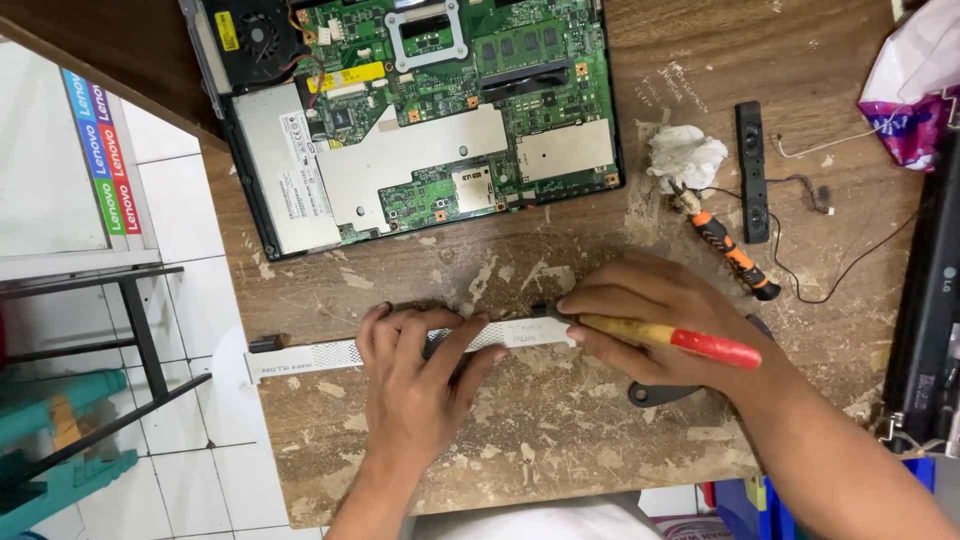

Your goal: The person cleans a white laptop bezel by brushing it with a small brush and then wiping it with a white cloth. The person handles the bezel repeatedly, turning it over to clean different sides and areas.

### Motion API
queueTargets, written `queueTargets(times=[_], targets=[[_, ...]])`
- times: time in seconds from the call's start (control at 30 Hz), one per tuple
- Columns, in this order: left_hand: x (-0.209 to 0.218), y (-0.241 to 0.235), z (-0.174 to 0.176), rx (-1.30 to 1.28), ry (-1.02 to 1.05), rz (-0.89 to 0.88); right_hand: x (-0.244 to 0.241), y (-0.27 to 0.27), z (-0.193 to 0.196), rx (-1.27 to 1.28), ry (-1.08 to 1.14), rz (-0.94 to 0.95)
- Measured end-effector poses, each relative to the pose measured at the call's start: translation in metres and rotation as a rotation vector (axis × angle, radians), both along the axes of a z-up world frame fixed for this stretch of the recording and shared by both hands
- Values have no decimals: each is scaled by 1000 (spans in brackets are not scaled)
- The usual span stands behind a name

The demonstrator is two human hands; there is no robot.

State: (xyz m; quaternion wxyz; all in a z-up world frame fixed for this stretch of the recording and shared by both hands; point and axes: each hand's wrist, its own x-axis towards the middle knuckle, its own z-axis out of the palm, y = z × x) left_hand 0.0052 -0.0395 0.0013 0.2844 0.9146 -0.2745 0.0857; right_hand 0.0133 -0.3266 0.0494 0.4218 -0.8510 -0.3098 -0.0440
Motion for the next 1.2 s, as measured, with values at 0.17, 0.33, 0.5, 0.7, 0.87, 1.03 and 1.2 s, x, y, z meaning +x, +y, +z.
queueTargets(times=[0.17, 0.33, 0.5, 0.7, 0.87, 1.03, 1.2], targets=[[0, 0, 2, 0, -5, -6, -3, 4, -6, -46, -35, 9], [0, 1, 0, -2, -6, 2, -3, -1, -3, -31, -92, -138], [-1, 1, -2, 8, -1, 12, -8, 1, -19, -39, -75, -50], [-1, 2, -2, 5, -3, 13, -7, -3, -7, -111, -106, -176], [-2, 3, 0, -2, 12, 15, -3, 3, -7, -18, -63, 16], [-2, 3, 0, 23, -1, 14, -5, -1, -2, -80, -91, -131], [0, 4, 2, 23, -11, 6, -7, 2, -6, -48, -91, -68]])
